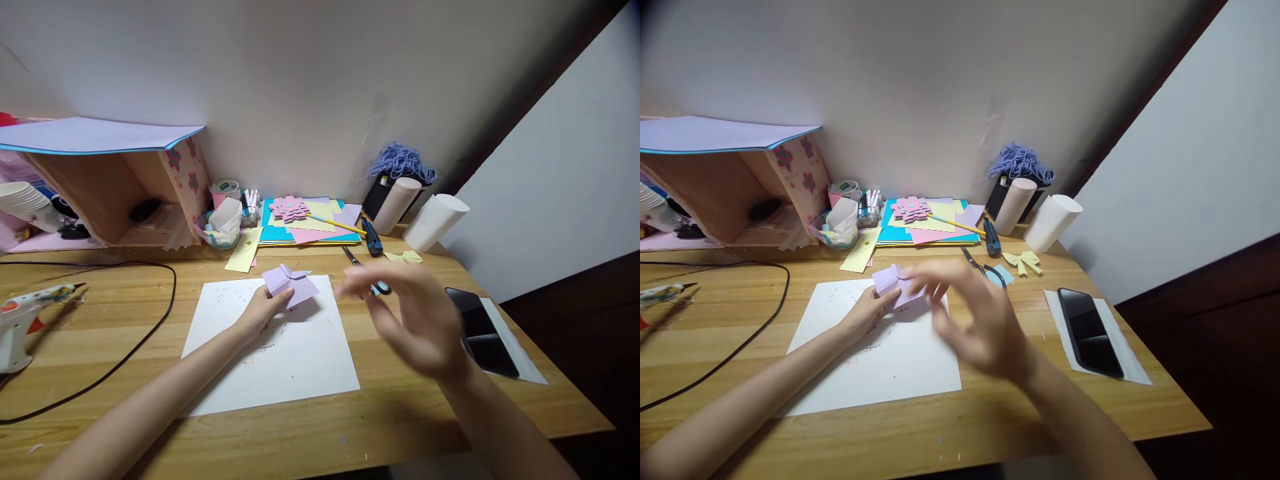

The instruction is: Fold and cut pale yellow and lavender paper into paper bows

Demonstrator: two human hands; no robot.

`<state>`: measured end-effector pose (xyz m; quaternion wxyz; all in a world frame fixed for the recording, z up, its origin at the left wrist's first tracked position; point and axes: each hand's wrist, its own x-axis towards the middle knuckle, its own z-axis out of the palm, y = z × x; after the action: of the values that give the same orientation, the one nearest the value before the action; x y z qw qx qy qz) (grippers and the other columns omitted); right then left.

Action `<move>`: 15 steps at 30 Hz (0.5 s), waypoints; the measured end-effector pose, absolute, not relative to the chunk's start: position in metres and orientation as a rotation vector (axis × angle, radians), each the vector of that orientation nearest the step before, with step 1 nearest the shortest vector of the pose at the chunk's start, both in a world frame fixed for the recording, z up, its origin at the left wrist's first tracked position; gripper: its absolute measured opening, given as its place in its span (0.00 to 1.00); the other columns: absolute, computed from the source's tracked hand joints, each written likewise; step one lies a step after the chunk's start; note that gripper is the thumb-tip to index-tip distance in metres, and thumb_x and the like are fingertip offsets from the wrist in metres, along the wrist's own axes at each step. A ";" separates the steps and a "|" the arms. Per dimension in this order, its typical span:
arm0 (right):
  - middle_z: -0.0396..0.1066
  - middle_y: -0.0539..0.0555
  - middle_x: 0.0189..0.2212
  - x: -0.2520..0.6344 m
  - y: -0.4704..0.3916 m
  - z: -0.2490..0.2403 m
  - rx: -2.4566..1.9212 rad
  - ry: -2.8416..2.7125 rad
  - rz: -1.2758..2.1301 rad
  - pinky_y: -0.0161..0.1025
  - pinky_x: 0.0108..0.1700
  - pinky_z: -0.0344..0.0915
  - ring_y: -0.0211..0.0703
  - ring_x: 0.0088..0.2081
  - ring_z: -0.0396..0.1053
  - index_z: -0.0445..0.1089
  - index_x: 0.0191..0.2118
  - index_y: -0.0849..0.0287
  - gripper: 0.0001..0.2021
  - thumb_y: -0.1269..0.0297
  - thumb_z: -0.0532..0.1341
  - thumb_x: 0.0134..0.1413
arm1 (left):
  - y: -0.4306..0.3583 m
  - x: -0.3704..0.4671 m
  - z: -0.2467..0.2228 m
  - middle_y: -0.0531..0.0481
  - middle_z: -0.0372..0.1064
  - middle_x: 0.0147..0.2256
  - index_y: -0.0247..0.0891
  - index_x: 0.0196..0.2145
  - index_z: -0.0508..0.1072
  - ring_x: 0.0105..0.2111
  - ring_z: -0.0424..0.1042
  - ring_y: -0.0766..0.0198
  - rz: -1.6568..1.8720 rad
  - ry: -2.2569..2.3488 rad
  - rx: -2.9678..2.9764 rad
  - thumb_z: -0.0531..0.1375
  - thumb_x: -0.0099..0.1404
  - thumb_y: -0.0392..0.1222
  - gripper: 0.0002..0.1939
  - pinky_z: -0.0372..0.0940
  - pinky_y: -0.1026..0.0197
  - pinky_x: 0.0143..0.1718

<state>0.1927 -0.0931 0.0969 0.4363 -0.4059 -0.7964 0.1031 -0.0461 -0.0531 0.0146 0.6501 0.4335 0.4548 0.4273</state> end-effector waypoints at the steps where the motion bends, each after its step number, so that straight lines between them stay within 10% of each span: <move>1: 0.69 0.56 0.39 0.195 -0.078 0.098 -1.083 -1.989 0.269 0.46 0.39 0.68 0.49 0.39 0.69 0.67 0.45 0.51 0.13 0.63 0.52 0.55 | -0.053 -0.046 0.016 0.41 0.72 0.44 0.34 0.44 0.73 0.42 0.71 0.53 0.977 1.048 0.982 0.65 0.52 0.49 0.24 0.64 0.58 0.44; 7: 0.68 0.67 0.37 0.229 -0.018 0.033 -2.162 -1.951 0.198 0.46 0.40 0.62 0.57 0.41 0.67 0.66 0.35 0.66 0.11 0.63 0.57 0.49 | -0.053 -0.046 0.018 0.40 0.71 0.44 0.34 0.47 0.70 0.37 0.72 0.57 0.978 1.042 0.960 0.63 0.54 0.51 0.26 0.66 0.58 0.38; 15: 0.69 0.61 0.34 0.233 -0.022 0.015 -2.128 -1.879 0.386 0.37 0.33 0.59 0.50 0.36 0.67 0.64 0.36 0.63 0.14 0.64 0.61 0.39 | -0.046 -0.050 0.009 0.40 0.71 0.46 0.34 0.46 0.71 0.45 0.70 0.52 1.110 1.093 0.993 0.66 0.51 0.50 0.27 0.64 0.55 0.45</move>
<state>0.2331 -0.0222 0.0150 0.1379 -0.7357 -0.6495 0.1334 -0.0502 -0.0459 0.0095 0.6029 0.4288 0.4722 0.4792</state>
